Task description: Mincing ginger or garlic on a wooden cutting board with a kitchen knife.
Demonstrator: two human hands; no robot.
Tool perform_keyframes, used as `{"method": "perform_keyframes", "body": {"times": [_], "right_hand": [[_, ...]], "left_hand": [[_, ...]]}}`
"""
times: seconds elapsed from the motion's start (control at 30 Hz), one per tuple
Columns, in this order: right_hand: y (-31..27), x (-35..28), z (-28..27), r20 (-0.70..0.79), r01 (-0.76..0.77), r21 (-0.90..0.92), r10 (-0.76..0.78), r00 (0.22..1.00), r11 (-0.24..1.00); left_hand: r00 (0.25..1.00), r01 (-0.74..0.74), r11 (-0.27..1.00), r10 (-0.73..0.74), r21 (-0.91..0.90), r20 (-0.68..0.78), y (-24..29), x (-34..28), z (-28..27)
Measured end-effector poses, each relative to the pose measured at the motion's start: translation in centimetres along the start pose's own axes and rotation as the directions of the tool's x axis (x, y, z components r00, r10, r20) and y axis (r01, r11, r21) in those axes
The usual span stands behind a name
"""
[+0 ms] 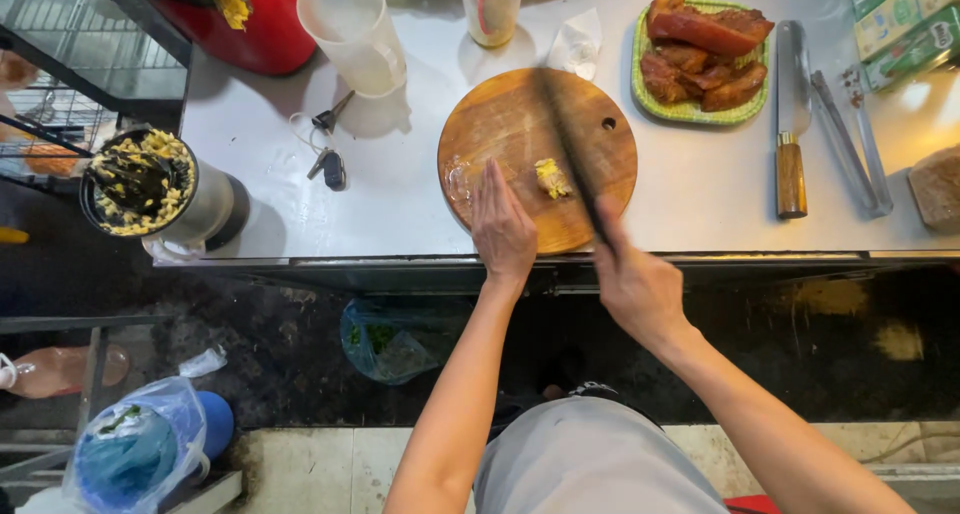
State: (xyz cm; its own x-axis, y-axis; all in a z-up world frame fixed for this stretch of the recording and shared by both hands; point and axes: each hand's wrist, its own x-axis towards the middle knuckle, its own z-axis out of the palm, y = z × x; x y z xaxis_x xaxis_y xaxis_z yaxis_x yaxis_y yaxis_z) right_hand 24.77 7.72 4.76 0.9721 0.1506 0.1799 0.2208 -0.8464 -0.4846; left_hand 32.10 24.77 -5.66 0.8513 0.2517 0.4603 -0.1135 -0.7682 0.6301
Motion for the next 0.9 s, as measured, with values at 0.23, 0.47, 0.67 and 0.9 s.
{"method": "perform_keyframes", "body": {"times": [0.23,0.47,0.67,0.9], "right_hand": [[0.7,0.8,0.9,0.311,-0.14,-0.247,0.216,0.926,0.959],[0.4,0.8,-0.8,0.06,-0.097,-0.032,0.099,0.993,0.995],[1.6,0.7,-0.4,0.148,-0.069,-0.204,0.101,0.984,0.977],[3.1,0.9,-0.3,0.117,-0.072,-0.154,0.09,0.989,0.985]], "left_hand": [[0.998,-0.059,0.998,0.059,0.025,0.005,0.6,1.6,0.5],[0.978,-0.181,0.983,0.176,0.028,0.111,1.3,0.3,-0.7],[0.957,-0.235,0.971,0.239,-0.047,0.163,0.2,-0.1,1.2],[0.966,-0.219,0.972,0.228,-0.08,0.125,1.2,0.9,1.3]]}}
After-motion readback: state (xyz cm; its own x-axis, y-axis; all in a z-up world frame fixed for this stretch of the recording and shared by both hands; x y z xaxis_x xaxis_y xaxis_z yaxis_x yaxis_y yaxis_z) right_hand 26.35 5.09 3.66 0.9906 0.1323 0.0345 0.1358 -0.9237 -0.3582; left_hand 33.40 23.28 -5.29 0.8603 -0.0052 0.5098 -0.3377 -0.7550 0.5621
